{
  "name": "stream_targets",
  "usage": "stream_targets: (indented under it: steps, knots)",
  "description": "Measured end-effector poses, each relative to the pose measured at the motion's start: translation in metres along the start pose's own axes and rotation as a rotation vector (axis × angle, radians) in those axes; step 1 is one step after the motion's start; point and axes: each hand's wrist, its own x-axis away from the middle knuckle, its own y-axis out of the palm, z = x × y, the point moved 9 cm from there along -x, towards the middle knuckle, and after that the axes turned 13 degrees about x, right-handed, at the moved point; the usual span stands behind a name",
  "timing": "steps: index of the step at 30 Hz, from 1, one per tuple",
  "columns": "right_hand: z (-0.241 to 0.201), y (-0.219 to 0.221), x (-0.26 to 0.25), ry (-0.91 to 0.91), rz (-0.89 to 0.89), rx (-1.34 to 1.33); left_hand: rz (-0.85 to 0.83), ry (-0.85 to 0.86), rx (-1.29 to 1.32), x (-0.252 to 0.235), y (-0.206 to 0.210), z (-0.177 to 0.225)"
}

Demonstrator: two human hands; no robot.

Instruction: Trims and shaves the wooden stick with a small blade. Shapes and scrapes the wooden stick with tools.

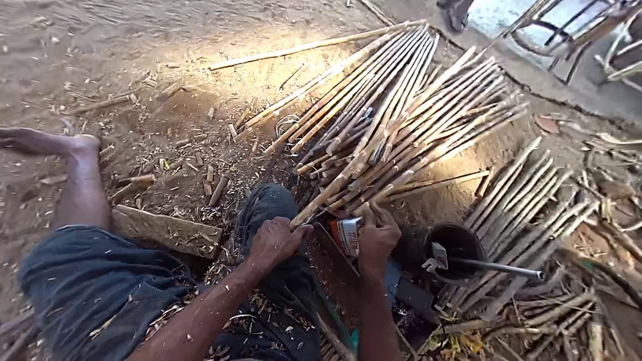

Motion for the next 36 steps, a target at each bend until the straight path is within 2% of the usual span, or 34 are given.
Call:
stream_targets:
  steps: [2,4,9,13,16,25,28,32,34,36]
  knots:
    - [-0.019,0.004,0.008,-0.151,-0.136,-0.003,-0.084,0.059,0.074,-0.006,0.0,0.007]
    - [-0.033,0.019,0.023,-0.227,-0.229,0.027,-0.131,0.105,0.144,-0.015,0.002,0.006]
    - [-0.023,0.063,0.067,-0.175,-0.377,-0.075,-0.134,0.128,0.174,-0.014,0.007,0.0]
    - [-0.022,0.063,0.073,-0.197,-0.401,-0.055,-0.185,0.138,0.252,-0.015,0.011,-0.003]
    - [-0.02,0.064,0.071,-0.163,-0.406,-0.022,-0.158,0.136,0.226,-0.015,0.011,-0.004]
    - [-0.031,0.067,0.069,-0.136,-0.184,0.227,-0.028,0.01,0.074,-0.02,0.001,0.001]
    - [-0.029,0.064,0.054,-0.048,-0.136,0.244,0.025,-0.04,0.02,-0.021,0.0,0.002]
    - [0.001,0.008,-0.049,0.127,0.113,0.134,0.027,-0.046,-0.013,-0.002,0.008,-0.005]
    - [-0.016,-0.008,-0.075,0.004,0.106,0.018,-0.029,-0.019,0.0,-0.006,0.005,-0.004]
    - [-0.036,-0.013,-0.057,-0.162,-0.079,-0.019,-0.104,0.029,0.068,-0.012,0.006,-0.001]
